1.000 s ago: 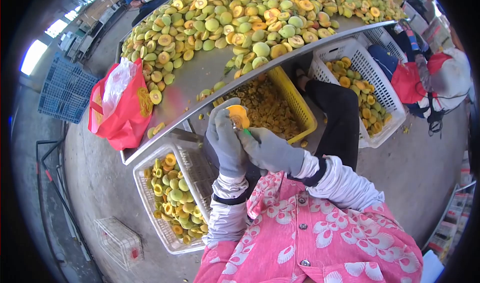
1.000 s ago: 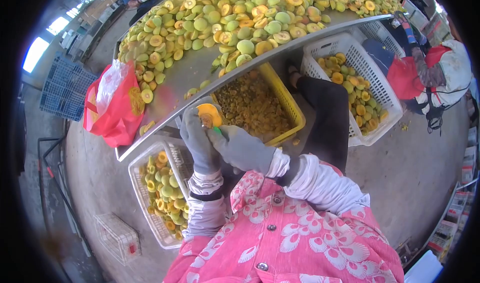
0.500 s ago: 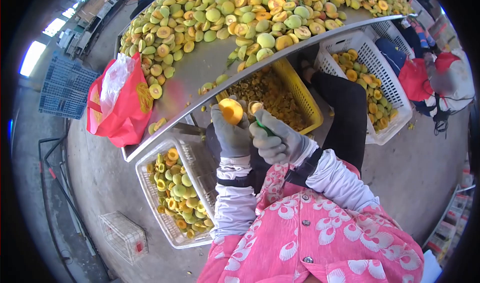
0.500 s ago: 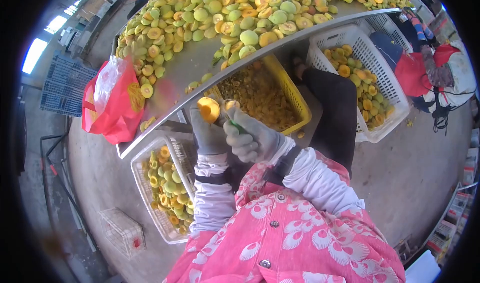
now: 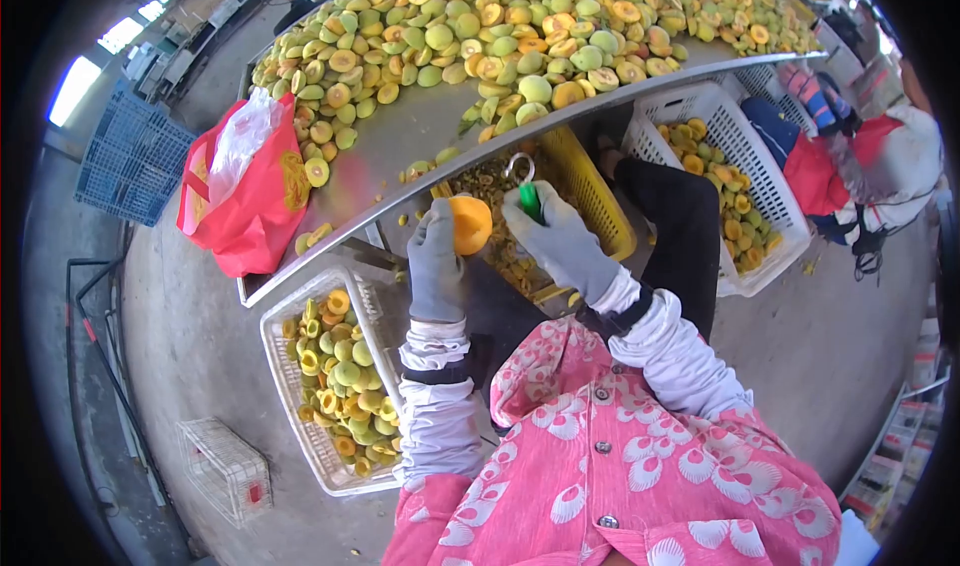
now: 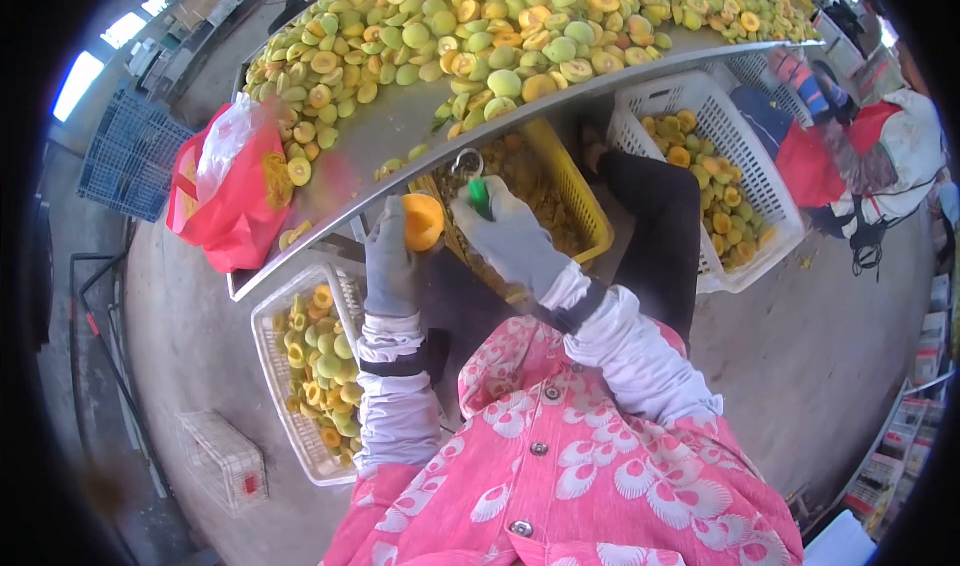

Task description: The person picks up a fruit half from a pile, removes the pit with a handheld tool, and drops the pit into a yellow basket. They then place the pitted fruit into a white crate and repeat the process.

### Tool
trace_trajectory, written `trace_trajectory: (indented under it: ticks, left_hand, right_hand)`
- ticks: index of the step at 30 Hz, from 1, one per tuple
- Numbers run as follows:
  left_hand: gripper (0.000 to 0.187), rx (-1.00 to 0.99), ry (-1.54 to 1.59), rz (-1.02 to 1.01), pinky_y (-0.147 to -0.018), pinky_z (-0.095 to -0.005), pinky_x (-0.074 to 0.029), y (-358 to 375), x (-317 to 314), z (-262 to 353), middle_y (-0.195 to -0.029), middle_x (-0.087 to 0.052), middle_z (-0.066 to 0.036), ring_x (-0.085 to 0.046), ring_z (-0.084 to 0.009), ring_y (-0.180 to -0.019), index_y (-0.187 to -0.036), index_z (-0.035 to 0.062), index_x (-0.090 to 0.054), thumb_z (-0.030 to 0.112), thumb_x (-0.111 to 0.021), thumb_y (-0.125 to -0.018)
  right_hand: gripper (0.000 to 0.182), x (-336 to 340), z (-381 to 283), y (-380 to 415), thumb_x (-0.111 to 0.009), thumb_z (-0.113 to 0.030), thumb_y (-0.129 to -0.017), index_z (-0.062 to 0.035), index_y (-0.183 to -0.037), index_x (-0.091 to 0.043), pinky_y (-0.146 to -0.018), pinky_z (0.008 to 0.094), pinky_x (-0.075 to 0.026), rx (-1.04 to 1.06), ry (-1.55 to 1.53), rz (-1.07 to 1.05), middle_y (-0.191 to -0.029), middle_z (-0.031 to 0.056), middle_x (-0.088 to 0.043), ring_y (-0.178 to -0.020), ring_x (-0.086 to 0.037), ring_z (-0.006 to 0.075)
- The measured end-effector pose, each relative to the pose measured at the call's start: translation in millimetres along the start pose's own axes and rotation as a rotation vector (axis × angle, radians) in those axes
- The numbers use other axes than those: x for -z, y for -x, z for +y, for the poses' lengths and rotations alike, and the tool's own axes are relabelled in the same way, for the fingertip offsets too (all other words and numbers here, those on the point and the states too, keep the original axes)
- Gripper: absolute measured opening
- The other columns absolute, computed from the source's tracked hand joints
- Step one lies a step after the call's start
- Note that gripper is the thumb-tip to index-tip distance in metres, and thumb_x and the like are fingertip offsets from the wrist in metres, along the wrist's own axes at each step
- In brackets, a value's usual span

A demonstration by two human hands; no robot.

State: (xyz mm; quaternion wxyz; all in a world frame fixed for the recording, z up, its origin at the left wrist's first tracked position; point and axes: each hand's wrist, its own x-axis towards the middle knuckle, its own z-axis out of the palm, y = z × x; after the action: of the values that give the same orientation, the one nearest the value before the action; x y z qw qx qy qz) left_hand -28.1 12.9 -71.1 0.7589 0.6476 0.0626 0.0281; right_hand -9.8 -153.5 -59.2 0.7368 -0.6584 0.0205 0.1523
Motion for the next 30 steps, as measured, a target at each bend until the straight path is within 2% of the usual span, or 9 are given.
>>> trace_trajectory:
  ticks: [2,3,7,10,18,24,26,28,30]
  left_hand:
    - [0.031,-0.178,0.071,0.090,-0.071,-0.0244,-0.054,-3.1,-1.5,-17.4,-0.095,-0.063,-0.006,-0.062,-0.0124,-0.084,-0.106,-0.0028,-0.061,0.024,-0.045,-0.106]
    - [0.031,-0.184,0.073,0.084,-0.071,-0.0244,-0.054,-5.5,2.5,-26.6,-0.095,-0.063,-0.006,-0.062,-0.0124,-0.084,-0.106,-0.0028,-0.061,0.024,-0.045,-0.106]
    - [0.026,-0.453,-0.294,0.067,-0.074,-0.0311,-0.050,-1.4,-0.8,-31.9,-0.097,-0.062,-0.006,-0.061,-0.0149,-0.087,-0.104,-0.0015,-0.061,0.023,-0.052,-0.103]
    - [0.023,-0.467,-0.147,0.109,-0.075,-0.0316,-0.051,-0.6,-3.2,-44.6,-0.099,-0.061,-0.007,-0.061,-0.0157,-0.088,-0.105,-0.0014,-0.059,0.021,-0.054,-0.101]
    - [0.023,-0.114,0.222,0.242,-0.082,-0.0294,-0.053,11.2,-31.1,-9.9,-0.106,-0.063,-0.010,-0.062,-0.0167,-0.093,-0.113,-0.0009,-0.057,0.016,-0.054,-0.099]
    - [0.023,-0.175,0.163,0.302,-0.083,-0.0296,-0.053,7.8,-33.8,-22.3,-0.107,-0.063,-0.011,-0.062,-0.0164,-0.093,-0.116,-0.0013,-0.057,0.011,-0.055,-0.098]
    - [0.022,-0.331,-0.252,0.483,-0.085,-0.0297,-0.053,9.0,-40.8,-25.4,-0.107,-0.063,-0.011,-0.062,-0.0168,-0.094,-0.116,-0.0022,-0.056,0.009,-0.054,-0.097]
    - [0.022,-0.382,-0.176,0.526,-0.085,-0.0295,-0.052,19.0,-50.8,-11.4,-0.106,-0.063,-0.012,-0.062,-0.0171,-0.095,-0.116,-0.0026,-0.056,0.008,-0.053,-0.097]
    - [0.023,-0.430,-0.110,0.565,-0.085,-0.0293,-0.052,30.9,-44.0,-0.4,-0.106,-0.062,-0.012,-0.062,-0.0174,-0.095,-0.117,-0.0030,-0.055,0.006,-0.052,-0.096]
  right_hand:
    - [0.021,5.4,5.5,13.6,-0.063,-0.023,-0.096,-0.0041,-0.101,-0.055,-0.067,0.0334,-0.049,0.230,0.446,0.038,-0.078,0.0116,-0.060,-0.070,-0.061,0.0210]
    - [0.023,3.3,12.1,19.5,-0.061,-0.024,-0.096,-0.0030,-0.102,-0.054,-0.069,0.0413,-0.051,0.354,0.496,0.046,-0.081,0.0189,-0.064,-0.075,-0.066,0.0345]
    - [0.026,-1.3,32.7,22.5,-0.060,-0.027,-0.095,-0.0027,-0.101,-0.053,-0.068,0.0534,-0.050,0.400,0.696,0.100,-0.081,0.0250,-0.066,-0.081,-0.064,0.0466]
    - [0.023,-1.9,31.7,24.9,-0.064,-0.016,-0.094,-0.0011,-0.107,-0.053,-0.065,0.0457,-0.051,0.342,0.772,0.112,-0.082,0.0244,-0.066,-0.080,-0.066,0.0440]
    - [0.024,-4.2,29.1,28.3,-0.061,-0.018,-0.095,-0.0002,-0.107,-0.050,-0.062,0.0478,-0.049,0.296,0.667,0.050,-0.079,0.0267,-0.065,-0.078,-0.065,0.0456]
    - [0.024,-12.4,39.5,19.6,-0.054,-0.025,-0.098,-0.0021,-0.103,-0.049,-0.063,0.0536,-0.048,0.368,0.725,0.120,-0.075,0.0267,-0.064,-0.076,-0.064,0.0466]
    - [0.023,-8.5,63.3,1.5,-0.053,-0.024,-0.098,-0.0022,-0.103,-0.049,-0.064,0.0533,-0.049,0.351,0.770,0.127,-0.076,0.0262,-0.064,-0.076,-0.064,0.0461]
    - [0.023,-2.9,95.0,-35.3,-0.052,-0.024,-0.098,-0.0024,-0.105,-0.048,-0.065,0.0528,-0.049,0.147,0.589,0.171,-0.077,0.0245,-0.066,-0.076,-0.066,0.0446]
    - [0.023,26.2,93.5,-23.4,-0.052,-0.024,-0.098,-0.0024,-0.105,-0.047,-0.064,0.0526,-0.050,0.201,0.800,0.216,-0.076,0.0242,-0.066,-0.075,-0.066,0.0438]
